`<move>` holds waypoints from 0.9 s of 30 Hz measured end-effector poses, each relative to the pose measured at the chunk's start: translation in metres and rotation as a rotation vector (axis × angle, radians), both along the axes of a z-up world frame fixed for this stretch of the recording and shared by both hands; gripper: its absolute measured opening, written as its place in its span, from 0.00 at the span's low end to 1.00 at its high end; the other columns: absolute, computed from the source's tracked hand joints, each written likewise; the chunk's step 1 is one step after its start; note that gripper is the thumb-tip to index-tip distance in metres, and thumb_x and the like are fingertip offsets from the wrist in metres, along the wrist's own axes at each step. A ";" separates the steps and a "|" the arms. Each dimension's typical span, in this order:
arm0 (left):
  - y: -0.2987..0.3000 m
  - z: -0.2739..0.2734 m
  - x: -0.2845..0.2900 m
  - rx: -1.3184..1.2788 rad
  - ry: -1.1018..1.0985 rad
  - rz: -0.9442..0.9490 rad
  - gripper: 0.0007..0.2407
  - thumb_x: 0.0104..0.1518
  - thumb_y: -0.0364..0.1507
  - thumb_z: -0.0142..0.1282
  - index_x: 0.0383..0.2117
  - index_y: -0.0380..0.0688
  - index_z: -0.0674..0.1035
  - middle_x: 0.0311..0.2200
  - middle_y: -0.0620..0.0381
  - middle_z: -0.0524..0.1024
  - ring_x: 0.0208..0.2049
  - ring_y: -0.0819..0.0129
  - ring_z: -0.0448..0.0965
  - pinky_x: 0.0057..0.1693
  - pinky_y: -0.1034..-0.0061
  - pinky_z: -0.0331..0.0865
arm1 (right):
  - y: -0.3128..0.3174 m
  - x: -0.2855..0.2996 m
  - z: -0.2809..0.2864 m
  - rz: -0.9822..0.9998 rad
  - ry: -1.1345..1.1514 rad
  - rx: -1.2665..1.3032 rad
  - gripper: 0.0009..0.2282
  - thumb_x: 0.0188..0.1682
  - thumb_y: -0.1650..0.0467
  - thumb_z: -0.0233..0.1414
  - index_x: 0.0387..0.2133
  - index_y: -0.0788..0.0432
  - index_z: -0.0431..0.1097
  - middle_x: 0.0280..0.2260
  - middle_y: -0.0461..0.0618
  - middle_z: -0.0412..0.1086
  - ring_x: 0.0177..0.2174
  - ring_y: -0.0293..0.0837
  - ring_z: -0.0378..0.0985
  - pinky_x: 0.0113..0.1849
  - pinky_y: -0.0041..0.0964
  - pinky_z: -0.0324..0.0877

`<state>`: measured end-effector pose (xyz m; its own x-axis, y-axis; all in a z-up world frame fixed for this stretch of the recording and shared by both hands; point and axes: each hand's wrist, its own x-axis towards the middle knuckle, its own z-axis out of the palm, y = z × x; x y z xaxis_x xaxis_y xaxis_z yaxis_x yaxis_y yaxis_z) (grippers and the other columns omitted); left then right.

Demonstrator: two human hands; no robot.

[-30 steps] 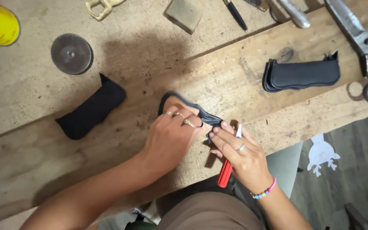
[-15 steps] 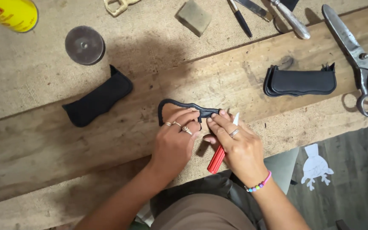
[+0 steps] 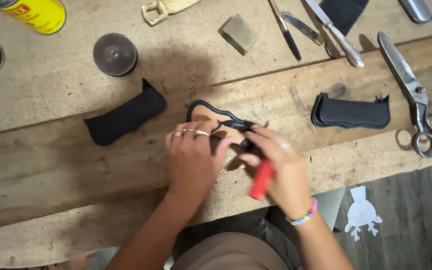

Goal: Tracing and cutting leather pieces using specialized tools on a workbench.

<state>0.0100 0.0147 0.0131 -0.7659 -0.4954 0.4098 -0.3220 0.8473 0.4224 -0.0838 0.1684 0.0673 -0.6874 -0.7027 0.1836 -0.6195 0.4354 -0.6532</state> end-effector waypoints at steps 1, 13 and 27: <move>0.002 0.004 -0.007 0.003 0.001 0.009 0.16 0.52 0.45 0.65 0.38 0.50 0.83 0.34 0.55 0.79 0.41 0.53 0.80 0.48 0.60 0.70 | 0.008 -0.008 -0.002 0.009 0.001 0.003 0.17 0.46 0.63 0.61 0.46 0.60 0.76 0.47 0.54 0.77 0.51 0.57 0.79 0.52 0.50 0.72; 0.009 -0.006 -0.033 0.146 0.120 0.073 0.11 0.56 0.37 0.66 0.25 0.45 0.81 0.25 0.54 0.72 0.33 0.46 0.77 0.39 0.59 0.69 | 0.021 -0.017 -0.045 0.031 0.250 0.017 0.07 0.52 0.77 0.57 0.41 0.63 0.79 0.46 0.61 0.78 0.49 0.62 0.79 0.53 0.52 0.73; -0.002 0.002 -0.029 0.198 -0.081 -0.118 0.05 0.57 0.36 0.64 0.33 0.55 0.82 0.36 0.64 0.78 0.37 0.58 0.74 0.41 0.63 0.60 | 0.002 -0.015 -0.025 0.110 0.355 0.226 0.12 0.59 0.77 0.45 0.51 0.61 0.75 0.53 0.59 0.74 0.56 0.56 0.76 0.58 0.50 0.68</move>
